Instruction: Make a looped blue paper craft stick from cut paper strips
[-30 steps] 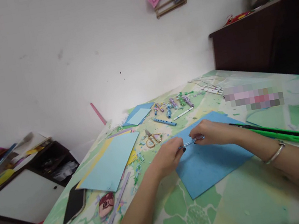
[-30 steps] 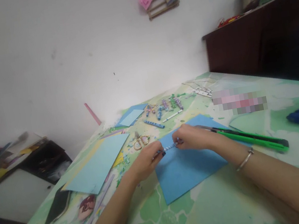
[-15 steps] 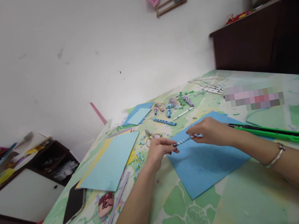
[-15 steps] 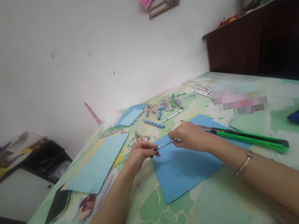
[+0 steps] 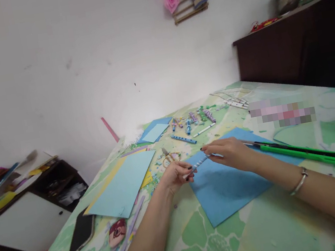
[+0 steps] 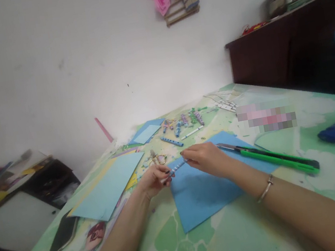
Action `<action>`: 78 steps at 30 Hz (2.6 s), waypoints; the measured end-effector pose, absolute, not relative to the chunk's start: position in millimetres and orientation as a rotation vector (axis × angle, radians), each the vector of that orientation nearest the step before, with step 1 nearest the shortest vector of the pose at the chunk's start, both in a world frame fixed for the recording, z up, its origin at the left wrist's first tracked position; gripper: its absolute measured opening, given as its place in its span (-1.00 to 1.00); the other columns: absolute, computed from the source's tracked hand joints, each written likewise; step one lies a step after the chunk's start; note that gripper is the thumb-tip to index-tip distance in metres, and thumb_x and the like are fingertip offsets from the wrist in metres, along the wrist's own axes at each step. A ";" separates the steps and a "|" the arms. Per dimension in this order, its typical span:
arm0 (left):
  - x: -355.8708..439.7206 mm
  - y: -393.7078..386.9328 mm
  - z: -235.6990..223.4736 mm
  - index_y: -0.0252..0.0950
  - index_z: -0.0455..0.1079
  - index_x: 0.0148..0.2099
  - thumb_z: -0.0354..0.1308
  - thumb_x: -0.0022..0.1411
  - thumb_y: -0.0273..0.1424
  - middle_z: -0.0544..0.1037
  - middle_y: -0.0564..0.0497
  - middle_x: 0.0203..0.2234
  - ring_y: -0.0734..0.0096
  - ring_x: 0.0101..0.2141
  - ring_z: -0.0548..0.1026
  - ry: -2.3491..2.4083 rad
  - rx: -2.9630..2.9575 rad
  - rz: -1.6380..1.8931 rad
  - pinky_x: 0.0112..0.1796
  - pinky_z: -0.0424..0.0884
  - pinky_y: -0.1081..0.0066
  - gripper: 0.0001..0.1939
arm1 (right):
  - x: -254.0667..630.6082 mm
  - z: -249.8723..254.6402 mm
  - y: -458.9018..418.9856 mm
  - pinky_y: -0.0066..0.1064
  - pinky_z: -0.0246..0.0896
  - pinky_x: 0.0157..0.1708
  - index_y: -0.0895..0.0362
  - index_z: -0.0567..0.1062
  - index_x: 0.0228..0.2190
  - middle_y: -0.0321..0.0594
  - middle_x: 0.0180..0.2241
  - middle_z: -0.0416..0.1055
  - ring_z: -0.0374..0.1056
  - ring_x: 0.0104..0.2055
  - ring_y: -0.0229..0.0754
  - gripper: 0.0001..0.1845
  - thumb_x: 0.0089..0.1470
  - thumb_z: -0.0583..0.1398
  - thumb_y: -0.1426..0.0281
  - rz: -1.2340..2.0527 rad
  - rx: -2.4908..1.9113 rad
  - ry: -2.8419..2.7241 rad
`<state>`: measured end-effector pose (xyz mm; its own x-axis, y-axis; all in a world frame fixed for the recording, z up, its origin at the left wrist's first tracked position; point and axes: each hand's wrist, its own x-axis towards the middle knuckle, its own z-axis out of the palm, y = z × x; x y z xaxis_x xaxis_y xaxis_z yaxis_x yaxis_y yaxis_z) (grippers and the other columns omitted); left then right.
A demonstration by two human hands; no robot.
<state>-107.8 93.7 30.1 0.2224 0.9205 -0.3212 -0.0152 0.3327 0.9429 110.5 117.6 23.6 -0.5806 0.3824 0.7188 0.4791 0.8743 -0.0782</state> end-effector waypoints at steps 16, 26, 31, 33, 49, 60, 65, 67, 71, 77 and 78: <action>-108.2 94.3 7.0 -0.43 0.49 -0.49 0.20 -0.29 -0.57 0.43 0.03 -0.72 0.50 -0.65 0.36 1.226 1.342 0.955 -0.55 0.24 0.50 -0.83 | 113.2 12.5 118.9 -0.47 0.13 -0.42 0.14 0.46 -0.41 -0.25 -0.48 0.46 0.34 -0.43 -0.25 -0.86 0.04 0.09 0.47 0.469 -0.886 -2.413; -106.7 86.1 12.4 -0.36 0.51 -0.27 0.16 0.02 -0.39 0.47 -0.02 -0.46 0.54 -0.56 0.40 1.198 1.745 0.897 -0.53 0.34 0.52 -0.79 | 122.1 9.9 127.2 -0.42 0.09 -0.38 0.17 0.49 -0.35 -0.14 -0.42 0.45 0.31 -0.38 -0.20 -0.73 0.15 0.01 0.36 0.533 -0.833 -2.529; -113.5 85.7 16.0 -0.36 0.52 -0.33 0.23 -0.03 -0.39 0.52 -0.05 -0.49 0.46 -0.49 0.45 1.231 1.719 0.953 -0.47 0.35 0.51 -0.82 | 121.5 18.8 121.0 -0.47 0.07 -0.43 0.17 0.47 -0.34 -0.17 -0.46 0.40 0.27 -0.43 -0.25 -0.71 0.17 -0.01 0.33 0.575 -0.758 -2.482; -114.4 85.0 18.3 -0.35 0.52 -0.36 0.24 -0.03 -0.39 0.52 -0.05 -0.51 0.46 -0.48 0.45 1.203 1.728 0.998 -0.45 0.36 0.50 -0.85 | 119.6 21.1 117.4 -0.48 0.06 -0.45 0.17 0.47 -0.34 -0.18 -0.49 0.37 0.25 -0.45 -0.27 -0.70 0.18 -0.02 0.32 0.578 -0.730 -2.468; -102.7 79.4 24.1 -0.36 0.53 -0.43 0.32 -0.13 -0.36 0.51 -0.02 -0.55 0.48 -0.59 0.46 1.165 1.442 1.025 -0.51 0.41 0.48 -0.82 | 110.2 16.6 104.5 -0.45 0.06 -0.48 0.20 0.45 -0.23 -0.18 -0.52 0.32 0.21 -0.46 -0.25 -0.73 0.19 -0.01 0.38 0.229 -0.648 -2.475; -92.3 79.8 20.5 -0.42 0.51 -0.42 0.31 -0.14 -0.37 0.51 -0.03 -0.63 0.39 -0.56 0.49 1.142 1.162 1.142 -0.45 0.42 0.42 -0.79 | 111.0 16.6 105.8 -0.46 0.05 -0.46 0.21 0.42 -0.20 -0.19 -0.51 0.32 0.20 -0.43 -0.26 -0.78 0.17 0.02 0.43 0.070 -0.607 -2.413; -89.4 82.1 10.4 -0.42 0.48 -0.44 0.25 -0.08 -0.36 0.47 -0.01 -0.68 0.47 -0.65 0.38 1.323 1.268 1.109 -0.54 0.32 0.45 -0.82 | 108.0 10.0 105.2 -0.41 0.01 -0.46 0.23 0.43 -0.25 -0.18 -0.50 0.30 0.16 -0.43 -0.21 -0.77 0.18 -0.01 0.44 -0.184 -0.665 -2.521; -88.4 82.3 8.6 -0.38 0.48 -0.44 0.19 -0.01 -0.39 0.50 -0.03 -0.61 0.44 -0.59 0.39 1.444 1.470 1.110 -0.50 0.31 0.43 -0.86 | 106.9 5.9 106.1 -0.38 0.02 -0.42 0.23 0.43 -0.27 -0.16 -0.47 0.32 0.17 -0.40 -0.19 -0.76 0.18 -0.02 0.44 -0.209 -0.693 -2.549; -88.2 82.0 7.3 -0.29 0.47 -0.43 0.09 0.09 -0.43 0.52 -0.06 -0.49 0.34 -0.39 0.39 1.585 1.973 1.017 -0.28 0.27 0.37 -0.86 | 103.9 -2.4 106.5 -0.39 0.00 -0.41 0.22 0.43 -0.32 -0.18 -0.49 0.31 0.17 -0.41 -0.19 -0.77 0.18 0.00 0.42 -0.159 -0.783 -2.586; -78.6 79.1 -2.2 -0.29 0.40 -0.45 -0.02 0.14 -0.45 0.48 -0.04 -0.49 0.34 -0.41 0.34 1.650 1.908 0.856 -0.29 0.19 0.38 -0.80 | 99.4 -11.7 104.7 -0.39 -0.04 -0.38 0.22 0.41 -0.43 -0.14 -0.48 0.28 0.10 -0.42 -0.18 -0.77 0.12 -0.02 0.58 -0.194 -0.855 -2.557; -75.5 78.9 -3.3 -0.29 0.38 -0.48 -0.03 0.14 -0.44 0.46 -0.03 -0.53 0.36 -0.44 0.33 1.664 1.862 0.864 -0.32 0.18 0.39 -0.79 | 99.1 -11.5 104.7 -0.38 -0.05 -0.38 0.23 0.40 -0.46 -0.13 -0.48 0.27 0.09 -0.42 -0.17 -0.75 0.09 -0.03 0.63 -0.206 -0.866 -2.548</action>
